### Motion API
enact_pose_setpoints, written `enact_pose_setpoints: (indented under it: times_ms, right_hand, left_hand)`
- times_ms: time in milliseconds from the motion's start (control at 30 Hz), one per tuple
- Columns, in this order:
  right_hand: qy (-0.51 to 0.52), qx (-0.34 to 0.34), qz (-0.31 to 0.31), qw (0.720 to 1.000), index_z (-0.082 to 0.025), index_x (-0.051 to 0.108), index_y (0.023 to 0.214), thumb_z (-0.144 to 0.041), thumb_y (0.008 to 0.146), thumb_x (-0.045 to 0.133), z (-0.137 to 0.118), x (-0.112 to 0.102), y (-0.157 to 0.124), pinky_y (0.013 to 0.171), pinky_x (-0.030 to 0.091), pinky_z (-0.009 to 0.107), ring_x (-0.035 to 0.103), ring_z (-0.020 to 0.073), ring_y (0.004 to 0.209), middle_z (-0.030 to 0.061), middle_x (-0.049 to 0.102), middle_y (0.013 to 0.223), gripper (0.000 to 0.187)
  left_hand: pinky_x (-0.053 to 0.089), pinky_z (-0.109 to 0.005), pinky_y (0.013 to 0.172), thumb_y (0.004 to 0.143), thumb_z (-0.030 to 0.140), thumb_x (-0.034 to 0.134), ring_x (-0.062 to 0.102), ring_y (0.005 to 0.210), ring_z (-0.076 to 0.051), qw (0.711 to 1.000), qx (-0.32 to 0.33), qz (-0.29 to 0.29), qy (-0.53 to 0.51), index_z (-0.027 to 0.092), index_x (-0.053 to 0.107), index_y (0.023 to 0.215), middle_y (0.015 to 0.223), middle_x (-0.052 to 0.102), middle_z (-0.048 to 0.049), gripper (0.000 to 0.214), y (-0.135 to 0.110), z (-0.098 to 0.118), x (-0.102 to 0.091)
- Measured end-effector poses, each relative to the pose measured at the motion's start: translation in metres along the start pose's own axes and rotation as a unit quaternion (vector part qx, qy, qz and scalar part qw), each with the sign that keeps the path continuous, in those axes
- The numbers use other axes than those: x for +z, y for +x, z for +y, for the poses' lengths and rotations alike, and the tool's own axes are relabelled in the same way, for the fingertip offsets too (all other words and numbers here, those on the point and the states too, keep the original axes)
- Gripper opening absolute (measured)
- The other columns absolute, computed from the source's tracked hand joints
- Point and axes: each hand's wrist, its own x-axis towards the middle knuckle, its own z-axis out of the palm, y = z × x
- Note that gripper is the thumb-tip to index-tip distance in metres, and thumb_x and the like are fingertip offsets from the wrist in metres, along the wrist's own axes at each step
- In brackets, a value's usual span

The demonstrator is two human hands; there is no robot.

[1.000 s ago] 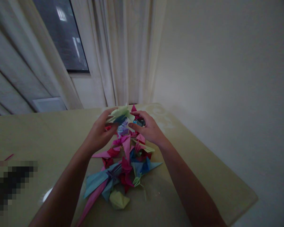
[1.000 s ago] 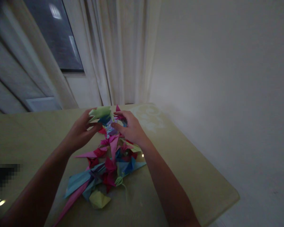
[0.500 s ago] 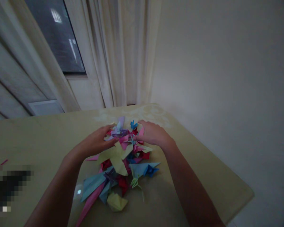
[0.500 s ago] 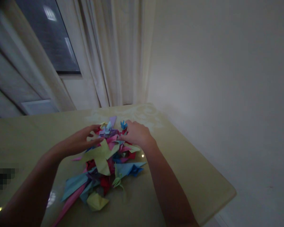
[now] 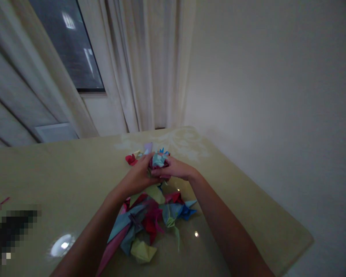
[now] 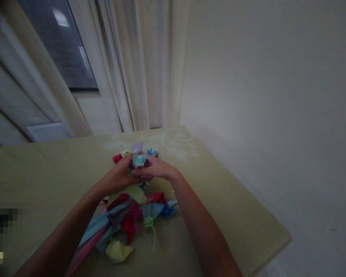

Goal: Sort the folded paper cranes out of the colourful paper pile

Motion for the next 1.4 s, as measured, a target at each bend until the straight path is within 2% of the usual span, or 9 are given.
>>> enact_pose_setpoints:
  times_ms: [167,367,600,800,900,1033,1133,1233,1400]
  right_hand:
    - [0.013,-0.156,0.094,0.983,-0.029,0.051,0.139,-0.046,0.077,0.090,-0.041,0.004,-0.010,0.099,0.056,0.037,0.067,0.0224,0.115,0.0044,0.066,0.132,0.076]
    - [-0.097,-0.195,0.138,0.966,-0.030,0.043,0.153,-0.047,0.087,0.083,-0.050,0.014,-0.016,0.118,0.044,0.047,0.059,0.0272,0.135,0.0086,0.060,0.146,0.080]
    - [-0.291,-0.228,0.200,0.907,-0.029,0.047,0.153,-0.037,0.086,0.084,-0.073,0.023,-0.032,0.119,0.042,0.051,0.056,0.0293,0.137,0.0103,0.057,0.148,0.077]
    - [-0.357,-0.158,0.191,0.901,-0.030,0.053,0.150,-0.027,0.104,0.054,-0.084,0.022,-0.089,0.111,0.049,0.048,0.064,0.0244,0.125,0.0086,0.064,0.141,0.047]
    - [-0.376,-0.044,0.208,0.902,-0.028,0.053,0.150,-0.049,0.101,0.060,-0.047,0.019,-0.123,0.112,0.047,0.051,0.060,0.0310,0.134,0.0123,0.061,0.148,0.054]
    - [-0.361,0.138,0.314,0.867,-0.016,0.052,0.149,-0.057,0.097,0.058,0.023,0.019,-0.146,0.104,0.052,0.052,0.067,0.0373,0.122,0.0224,0.066,0.135,0.067]
    - [-0.260,0.108,0.298,0.912,-0.018,0.057,0.141,-0.062,0.095,0.058,0.057,0.036,-0.130,0.100,0.054,0.047,0.071,0.0336,0.114,0.0169,0.073,0.121,0.064]
    - [-0.092,0.052,0.277,0.955,-0.022,0.061,0.134,-0.067,0.087,0.068,0.064,0.066,-0.092,0.100,0.055,0.047,0.072,0.0319,0.109,0.0118,0.075,0.116,0.065]
    - [0.107,0.024,0.280,0.954,-0.023,0.067,0.116,-0.075,0.087,0.062,0.053,0.103,-0.035,0.094,0.059,0.044,0.073,0.0289,0.110,0.0087,0.076,0.114,0.060]
  left_hand:
    - [0.057,-0.042,0.100,0.085,0.040,0.080,0.068,0.114,-0.027,0.988,0.029,0.126,-0.083,0.021,0.057,0.140,0.129,0.069,-0.0092,0.063,0.004,0.031,-0.030]
    - [0.061,-0.039,0.089,0.082,0.050,0.083,0.072,0.101,-0.025,0.986,0.027,0.162,-0.038,0.022,0.056,0.142,0.122,0.072,-0.0087,0.072,-0.001,0.033,-0.045]
    - [0.051,-0.050,0.112,0.087,0.045,0.077,0.061,0.128,-0.033,0.987,0.080,0.120,0.068,0.019,0.050,0.150,0.144,0.059,-0.0162,0.073,-0.006,0.030,-0.064]
    - [0.044,-0.052,0.119,0.088,0.030,0.061,0.057,0.140,-0.031,0.987,-0.019,-0.084,0.134,0.029,0.059,0.146,0.149,0.062,-0.0086,0.058,-0.049,0.029,-0.081]
    - [0.044,-0.051,0.119,0.093,0.039,0.049,0.061,0.135,-0.031,0.980,-0.099,-0.086,0.150,0.023,0.066,0.136,0.143,0.068,-0.0108,0.048,-0.088,0.016,-0.072]
    - [0.043,-0.055,0.117,0.089,0.069,0.047,0.061,0.135,-0.039,0.955,-0.227,0.057,0.182,0.012,0.062,0.139,0.145,0.064,-0.0219,0.077,-0.142,-0.001,-0.038]
    - [0.041,-0.056,0.119,0.085,0.074,0.053,0.057,0.140,-0.040,0.948,-0.284,0.085,0.117,0.014,0.056,0.144,0.145,0.064,-0.0205,0.084,-0.160,0.004,-0.006]
    - [0.043,-0.055,0.117,0.089,0.070,0.057,0.061,0.135,-0.037,0.967,-0.229,0.109,0.004,0.015,0.050,0.149,0.144,0.065,-0.0193,0.081,-0.149,0.022,0.021]
    - [0.047,-0.054,0.115,0.083,0.054,0.074,0.062,0.134,-0.036,0.976,-0.169,0.073,-0.116,0.015,0.045,0.150,0.140,0.066,-0.0202,0.083,-0.112,0.038,0.042]
